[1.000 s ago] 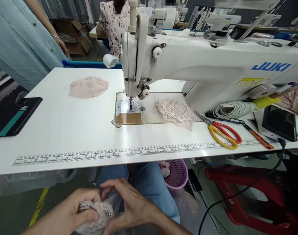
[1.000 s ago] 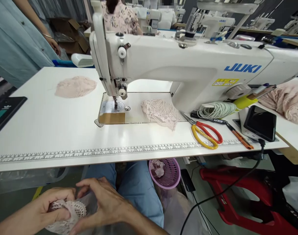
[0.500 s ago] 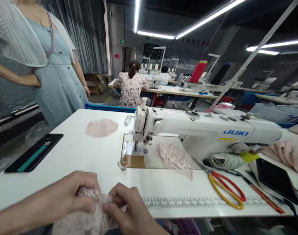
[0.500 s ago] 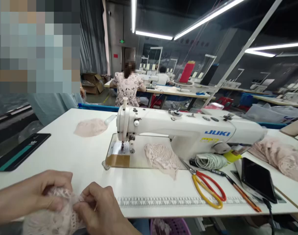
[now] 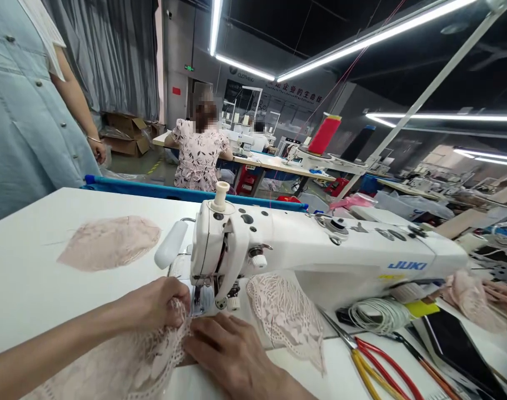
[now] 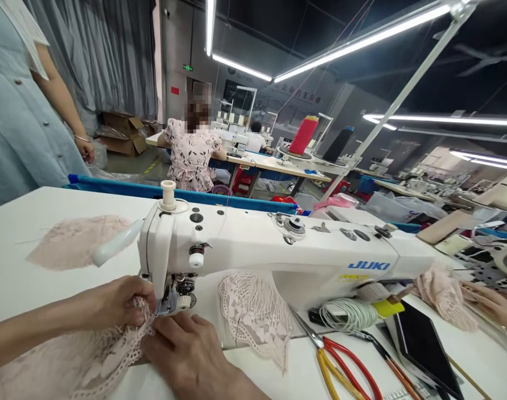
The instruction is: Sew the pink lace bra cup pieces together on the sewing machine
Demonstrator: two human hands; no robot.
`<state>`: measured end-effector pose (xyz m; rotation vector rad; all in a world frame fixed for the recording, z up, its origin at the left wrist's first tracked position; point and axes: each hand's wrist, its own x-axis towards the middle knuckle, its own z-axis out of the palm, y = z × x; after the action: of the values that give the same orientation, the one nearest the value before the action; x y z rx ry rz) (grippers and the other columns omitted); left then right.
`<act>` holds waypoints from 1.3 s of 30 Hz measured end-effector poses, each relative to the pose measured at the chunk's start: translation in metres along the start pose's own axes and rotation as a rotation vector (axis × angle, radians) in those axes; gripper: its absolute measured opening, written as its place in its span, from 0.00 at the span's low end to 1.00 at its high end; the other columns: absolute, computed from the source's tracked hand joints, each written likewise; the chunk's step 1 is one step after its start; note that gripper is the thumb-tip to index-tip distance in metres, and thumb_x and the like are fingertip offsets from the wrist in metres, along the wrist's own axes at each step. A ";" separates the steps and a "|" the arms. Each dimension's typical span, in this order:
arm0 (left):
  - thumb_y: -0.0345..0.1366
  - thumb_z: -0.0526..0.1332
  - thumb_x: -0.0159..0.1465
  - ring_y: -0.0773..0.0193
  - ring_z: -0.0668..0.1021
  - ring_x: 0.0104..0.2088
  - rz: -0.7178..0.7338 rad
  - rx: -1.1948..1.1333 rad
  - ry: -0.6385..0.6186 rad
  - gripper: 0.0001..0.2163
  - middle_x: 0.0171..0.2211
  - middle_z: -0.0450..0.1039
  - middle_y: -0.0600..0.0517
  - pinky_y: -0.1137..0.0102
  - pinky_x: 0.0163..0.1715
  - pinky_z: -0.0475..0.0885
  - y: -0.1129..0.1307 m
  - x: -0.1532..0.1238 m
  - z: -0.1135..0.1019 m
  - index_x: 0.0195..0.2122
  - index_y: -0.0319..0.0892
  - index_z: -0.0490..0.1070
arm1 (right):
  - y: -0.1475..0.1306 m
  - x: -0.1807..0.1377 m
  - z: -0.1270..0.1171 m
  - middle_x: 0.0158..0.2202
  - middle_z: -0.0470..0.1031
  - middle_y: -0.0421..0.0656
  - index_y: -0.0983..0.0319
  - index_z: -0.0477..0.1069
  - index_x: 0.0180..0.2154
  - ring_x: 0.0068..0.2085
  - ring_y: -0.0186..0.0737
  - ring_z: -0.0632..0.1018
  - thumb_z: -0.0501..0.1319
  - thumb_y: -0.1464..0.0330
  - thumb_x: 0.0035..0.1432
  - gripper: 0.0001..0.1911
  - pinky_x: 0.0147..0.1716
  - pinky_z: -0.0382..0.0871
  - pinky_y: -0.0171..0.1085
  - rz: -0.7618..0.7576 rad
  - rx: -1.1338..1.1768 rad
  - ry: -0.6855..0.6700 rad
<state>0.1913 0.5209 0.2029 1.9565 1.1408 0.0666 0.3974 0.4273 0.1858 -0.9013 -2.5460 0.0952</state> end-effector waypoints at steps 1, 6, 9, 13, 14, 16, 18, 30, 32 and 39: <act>0.35 0.59 0.47 0.53 0.76 0.34 -0.022 -0.002 0.003 0.12 0.31 0.74 0.50 0.67 0.30 0.63 0.002 -0.002 0.000 0.33 0.43 0.75 | 0.001 0.001 0.003 0.46 0.77 0.45 0.62 0.69 0.48 0.39 0.43 0.75 0.50 0.70 0.69 0.12 0.32 0.65 0.39 -0.029 -0.040 0.028; 0.32 0.59 0.45 0.50 0.74 0.37 -0.085 -0.001 0.030 0.13 0.33 0.72 0.50 0.66 0.31 0.62 0.009 -0.008 0.002 0.35 0.44 0.72 | 0.002 0.003 0.013 0.42 0.78 0.42 0.63 0.70 0.43 0.41 0.39 0.75 0.47 0.72 0.71 0.13 0.28 0.62 0.38 -0.090 -0.134 0.225; 0.33 0.58 0.48 0.50 0.72 0.37 -0.070 -0.018 0.054 0.10 0.32 0.70 0.50 0.65 0.33 0.61 0.009 -0.011 0.005 0.33 0.43 0.71 | 0.003 0.000 0.014 0.38 0.79 0.42 0.64 0.70 0.43 0.38 0.39 0.76 0.45 0.70 0.72 0.15 0.26 0.62 0.38 -0.105 -0.131 0.269; 0.34 0.56 0.51 0.58 0.69 0.30 -0.033 -0.099 0.031 0.04 0.25 0.66 0.55 0.68 0.29 0.59 0.007 -0.018 0.008 0.29 0.44 0.66 | 0.000 -0.006 0.014 0.42 0.77 0.46 0.62 0.67 0.49 0.38 0.41 0.77 0.50 0.61 0.70 0.14 0.33 0.69 0.37 0.122 0.163 0.243; 0.35 0.56 0.51 0.60 0.68 0.29 -0.023 -0.130 0.022 0.04 0.24 0.64 0.57 0.69 0.28 0.59 0.007 -0.020 0.009 0.29 0.44 0.65 | -0.002 -0.006 0.013 0.43 0.76 0.47 0.61 0.65 0.51 0.38 0.42 0.77 0.54 0.55 0.67 0.19 0.34 0.71 0.38 0.232 0.301 0.207; 0.38 0.58 0.52 0.62 0.65 0.27 0.001 -0.199 0.012 0.05 0.22 0.62 0.58 0.70 0.27 0.57 0.008 -0.026 0.009 0.28 0.44 0.64 | -0.009 -0.001 0.011 0.43 0.74 0.49 0.62 0.65 0.51 0.39 0.45 0.77 0.63 0.46 0.55 0.32 0.35 0.72 0.39 0.435 0.577 0.116; 0.42 0.59 0.54 0.63 0.65 0.27 0.025 -0.259 0.018 0.08 0.22 0.61 0.58 0.70 0.26 0.57 0.011 -0.034 0.007 0.28 0.44 0.65 | -0.018 0.007 0.007 0.41 0.74 0.48 0.63 0.67 0.48 0.40 0.46 0.76 0.70 0.49 0.46 0.34 0.36 0.72 0.38 0.555 0.804 0.048; 0.45 0.64 0.55 0.58 0.72 0.37 0.050 -0.302 -0.075 0.15 0.33 0.74 0.55 0.71 0.35 0.61 0.035 -0.127 -0.017 0.41 0.45 0.76 | -0.071 0.022 -0.037 0.29 0.70 0.39 0.63 0.68 0.34 0.32 0.34 0.72 0.56 0.68 0.65 0.07 0.35 0.65 0.33 0.351 1.071 0.140; 0.44 0.63 0.56 0.63 0.68 0.30 0.075 -0.352 -0.093 0.11 0.27 0.69 0.56 0.73 0.29 0.57 0.042 -0.143 -0.018 0.34 0.43 0.74 | -0.087 0.023 -0.047 0.30 0.70 0.39 0.62 0.66 0.35 0.33 0.33 0.73 0.55 0.69 0.66 0.05 0.35 0.66 0.32 0.301 0.988 0.186; 0.46 0.63 0.57 0.65 0.63 0.29 0.103 -0.325 -0.152 0.13 0.26 0.62 0.57 0.73 0.26 0.54 0.075 -0.204 -0.013 0.30 0.42 0.65 | -0.114 0.009 -0.049 0.33 0.75 0.38 0.60 0.66 0.47 0.37 0.36 0.76 0.65 0.72 0.58 0.16 0.41 0.66 0.34 0.092 0.761 0.061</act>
<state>0.1188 0.3623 0.3327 1.6983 0.8703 0.1456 0.3451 0.3393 0.2572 -0.6820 -2.1216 0.9679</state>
